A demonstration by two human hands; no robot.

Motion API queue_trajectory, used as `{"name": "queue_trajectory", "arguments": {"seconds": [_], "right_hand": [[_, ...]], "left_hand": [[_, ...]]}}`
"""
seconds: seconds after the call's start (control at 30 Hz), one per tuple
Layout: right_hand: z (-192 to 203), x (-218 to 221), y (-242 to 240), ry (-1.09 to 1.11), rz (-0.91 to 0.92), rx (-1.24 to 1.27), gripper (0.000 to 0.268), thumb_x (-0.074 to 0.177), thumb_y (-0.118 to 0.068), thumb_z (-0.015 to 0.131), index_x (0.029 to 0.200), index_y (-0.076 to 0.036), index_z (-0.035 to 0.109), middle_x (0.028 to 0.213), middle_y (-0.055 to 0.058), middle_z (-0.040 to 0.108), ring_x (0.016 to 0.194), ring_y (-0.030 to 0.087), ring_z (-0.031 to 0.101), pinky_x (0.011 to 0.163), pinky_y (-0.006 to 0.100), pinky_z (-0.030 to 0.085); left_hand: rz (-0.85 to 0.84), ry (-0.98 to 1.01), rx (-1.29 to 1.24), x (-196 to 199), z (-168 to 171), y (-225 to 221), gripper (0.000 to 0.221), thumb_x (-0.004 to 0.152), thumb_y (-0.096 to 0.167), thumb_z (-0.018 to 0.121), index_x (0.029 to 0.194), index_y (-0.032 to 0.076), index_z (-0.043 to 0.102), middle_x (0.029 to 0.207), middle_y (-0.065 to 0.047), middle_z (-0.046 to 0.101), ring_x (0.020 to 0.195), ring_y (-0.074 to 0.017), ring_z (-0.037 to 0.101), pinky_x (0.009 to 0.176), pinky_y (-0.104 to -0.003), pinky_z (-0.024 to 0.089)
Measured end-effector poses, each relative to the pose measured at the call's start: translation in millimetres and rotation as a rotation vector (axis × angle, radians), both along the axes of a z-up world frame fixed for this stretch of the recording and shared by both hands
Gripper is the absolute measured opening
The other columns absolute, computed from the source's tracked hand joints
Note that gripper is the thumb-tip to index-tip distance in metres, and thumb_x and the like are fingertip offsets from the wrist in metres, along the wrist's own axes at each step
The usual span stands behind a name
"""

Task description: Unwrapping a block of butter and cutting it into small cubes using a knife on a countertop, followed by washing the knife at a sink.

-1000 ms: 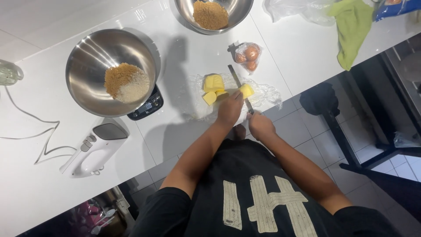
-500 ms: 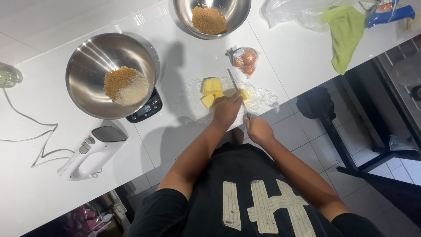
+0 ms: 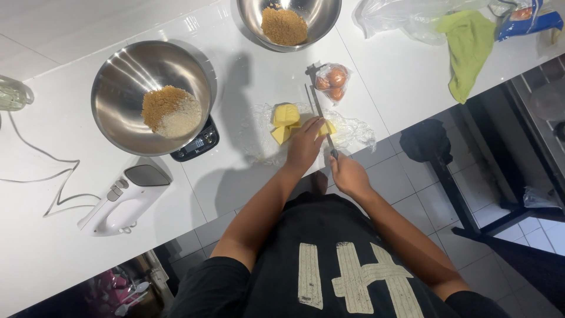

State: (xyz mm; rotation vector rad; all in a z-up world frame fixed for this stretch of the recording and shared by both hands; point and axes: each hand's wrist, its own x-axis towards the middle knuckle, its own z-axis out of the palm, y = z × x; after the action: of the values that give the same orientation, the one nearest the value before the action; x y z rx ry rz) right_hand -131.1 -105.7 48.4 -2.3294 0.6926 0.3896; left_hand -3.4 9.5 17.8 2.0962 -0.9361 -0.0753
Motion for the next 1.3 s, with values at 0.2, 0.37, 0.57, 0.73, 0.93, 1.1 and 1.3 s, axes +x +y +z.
{"name": "queue_trajectory", "arguments": {"seconds": [0.2, 0.37, 0.57, 0.73, 0.93, 1.1, 1.3], "right_hand": [[46, -2, 28, 0.013, -0.008, -0.134, 0.05, 0.109, -0.034, 0.036, 0.101, 0.005, 0.065, 0.07, 0.028, 0.069, 0.071, 0.042, 0.075, 0.055, 0.045, 0.056], [50, -3, 33, -0.02, 0.004, -0.129, 0.048, 0.109, -0.033, 0.037, 0.101, 0.005, 0.065, 0.067, 0.027, 0.069, 0.066, 0.041, 0.074, 0.054, 0.044, 0.054], [50, -6, 34, -0.067, -0.065, 0.002, 0.051, 0.109, -0.033, 0.037, 0.112, 0.011, 0.064, 0.073, 0.032, 0.069, 0.071, 0.046, 0.073, 0.058, 0.05, 0.054], [85, -8, 40, -0.065, -0.139, 0.189, 0.044, 0.109, -0.029, 0.036, 0.096, 0.005, 0.063, 0.051, 0.014, 0.061, 0.044, 0.024, 0.064, 0.043, 0.033, 0.05], [66, -17, 35, -0.103, -0.258, 0.416, 0.04, 0.108, -0.029, 0.04, 0.088, 0.0, 0.059, 0.045, 0.011, 0.057, 0.035, 0.02, 0.06, 0.035, 0.028, 0.049], [53, -23, 18, -0.067, -0.249, 0.504, 0.037, 0.107, -0.027, 0.042, 0.085, -0.002, 0.058, 0.044, 0.011, 0.056, 0.036, 0.02, 0.06, 0.034, 0.029, 0.05], [95, -16, 12, -0.041, -0.295, 0.647, 0.033, 0.104, -0.021, 0.038, 0.083, -0.004, 0.057, 0.044, 0.009, 0.051, 0.035, 0.019, 0.057, 0.034, 0.029, 0.049]], "left_hand": [[0.088, 0.896, -0.363, -10, 70, 13, 0.073, 0.086, -0.002, 0.064, 0.155, 0.003, 0.04, 0.151, -0.025, 0.049, 0.143, -0.0365, 0.048, 0.119, -0.042, 0.041], [0.223, 1.055, -0.395, 2, 68, 15, 0.067, 0.089, 0.018, 0.08, 0.147, 0.004, 0.05, 0.143, -0.025, 0.055, 0.134, -0.0359, 0.057, 0.109, -0.038, 0.051], [0.329, 1.208, -0.642, -5, 45, 9, 0.053, 0.08, 0.006, 0.087, 0.127, -0.004, 0.066, 0.115, -0.022, 0.068, 0.106, -0.0266, 0.071, 0.09, -0.031, 0.058], [0.364, 1.349, -0.799, -10, 45, 4, 0.041, 0.077, 0.001, 0.086, 0.115, -0.006, 0.071, 0.108, -0.022, 0.07, 0.097, -0.0295, 0.075, 0.089, -0.031, 0.061], [0.329, 1.384, -0.745, -6, 15, 0, 0.041, 0.079, 0.002, 0.085, 0.117, -0.005, 0.072, 0.105, -0.015, 0.066, 0.099, -0.0258, 0.073, 0.088, -0.031, 0.062], [0.251, 1.419, -0.681, 0, -12, -3, 0.042, 0.08, 0.007, 0.087, 0.117, -0.004, 0.072, 0.105, -0.014, 0.066, 0.098, -0.023, 0.072, 0.093, -0.034, 0.061], [0.193, 1.358, -0.598, 3, 3, -2, 0.042, 0.08, 0.006, 0.085, 0.118, -0.007, 0.071, 0.103, -0.017, 0.066, 0.097, -0.0261, 0.073, 0.092, -0.038, 0.062]]}}
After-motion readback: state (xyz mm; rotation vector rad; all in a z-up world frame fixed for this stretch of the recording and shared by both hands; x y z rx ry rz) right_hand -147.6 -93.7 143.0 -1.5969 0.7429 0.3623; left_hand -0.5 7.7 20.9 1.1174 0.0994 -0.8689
